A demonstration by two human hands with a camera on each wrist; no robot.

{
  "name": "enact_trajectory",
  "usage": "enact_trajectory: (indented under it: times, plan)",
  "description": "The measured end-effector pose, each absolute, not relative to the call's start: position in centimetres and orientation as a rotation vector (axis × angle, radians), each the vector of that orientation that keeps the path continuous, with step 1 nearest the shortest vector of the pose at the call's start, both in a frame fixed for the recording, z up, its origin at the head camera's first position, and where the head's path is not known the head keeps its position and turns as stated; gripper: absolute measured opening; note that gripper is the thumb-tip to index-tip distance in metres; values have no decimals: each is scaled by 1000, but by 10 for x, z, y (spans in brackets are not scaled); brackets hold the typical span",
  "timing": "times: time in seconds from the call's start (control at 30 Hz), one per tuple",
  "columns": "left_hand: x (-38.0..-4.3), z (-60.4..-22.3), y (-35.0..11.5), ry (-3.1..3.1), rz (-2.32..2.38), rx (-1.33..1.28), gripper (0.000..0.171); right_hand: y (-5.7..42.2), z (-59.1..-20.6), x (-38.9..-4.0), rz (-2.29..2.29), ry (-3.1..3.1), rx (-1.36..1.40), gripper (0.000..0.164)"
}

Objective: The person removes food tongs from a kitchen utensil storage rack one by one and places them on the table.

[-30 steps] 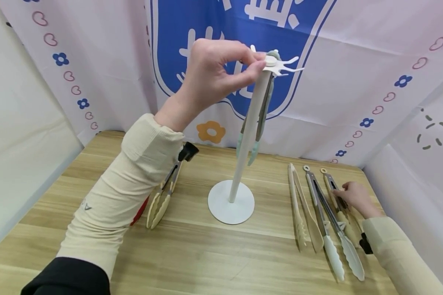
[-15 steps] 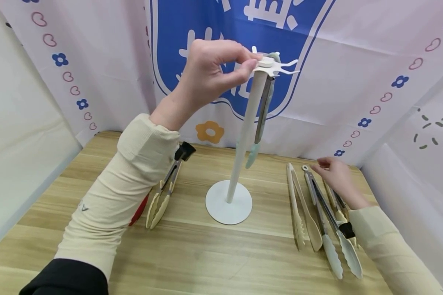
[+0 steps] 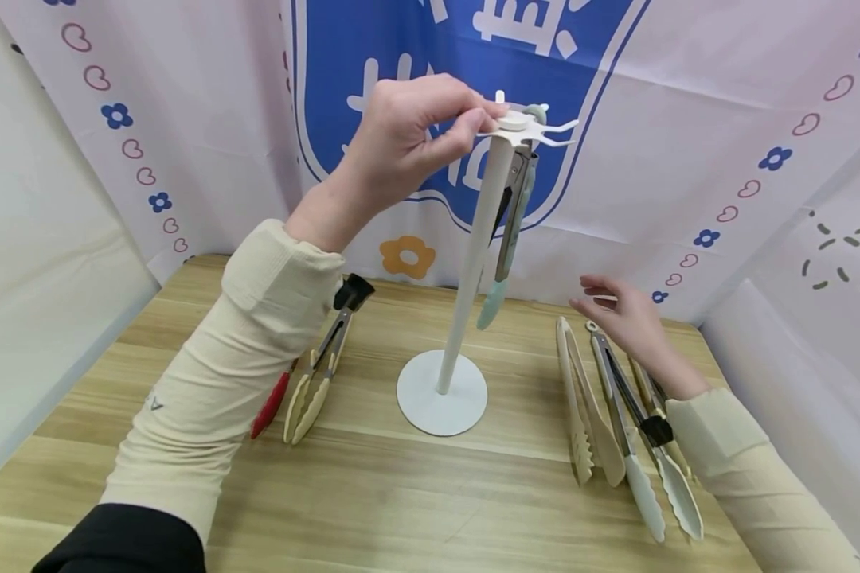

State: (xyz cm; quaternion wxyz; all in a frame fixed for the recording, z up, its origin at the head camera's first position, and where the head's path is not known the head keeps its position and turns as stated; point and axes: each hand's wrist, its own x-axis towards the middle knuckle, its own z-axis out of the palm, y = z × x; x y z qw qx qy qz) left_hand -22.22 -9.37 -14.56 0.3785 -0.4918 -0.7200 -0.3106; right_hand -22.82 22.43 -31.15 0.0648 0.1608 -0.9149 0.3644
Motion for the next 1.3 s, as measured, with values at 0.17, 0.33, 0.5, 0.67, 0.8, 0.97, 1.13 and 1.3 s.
enact_trajectory:
  times: [0.17, 0.33, 0.5, 0.67, 0.8, 0.97, 1.13, 1.3]
  plan:
    - [-224, -147, -95, -1841, -783, -1268, 19, 219, -302, -227, 1158, -2720, 519, 49]
    - [-225, -147, -95, -1830, -819, -1298, 19, 213, -290, -226, 1182, -2690, 570, 50]
    - [-226, -148, -95, -1822, -837, -1321, 19, 208, -278, -225, 1197, -2683, 592, 53]
    - [-229, -149, -95, -1796, -849, -1344, 20, 199, -268, -224, 1224, -2674, 632, 55]
    - [-229, -149, -96, -1798, -870, -1345, 21, 190, -262, -225, 1269, -2636, 687, 56]
    - [-228, -149, -94, -1825, -909, -1340, 21, 178, -258, -226, 1340, -2575, 768, 56]
    - [-228, -149, -92, -1836, -920, -1338, 21, 168, -254, -226, 1419, -2532, 847, 57]
    - [-228, -149, -90, -1843, -935, -1334, 21, 158, -254, -227, 1563, -2486, 892, 58]
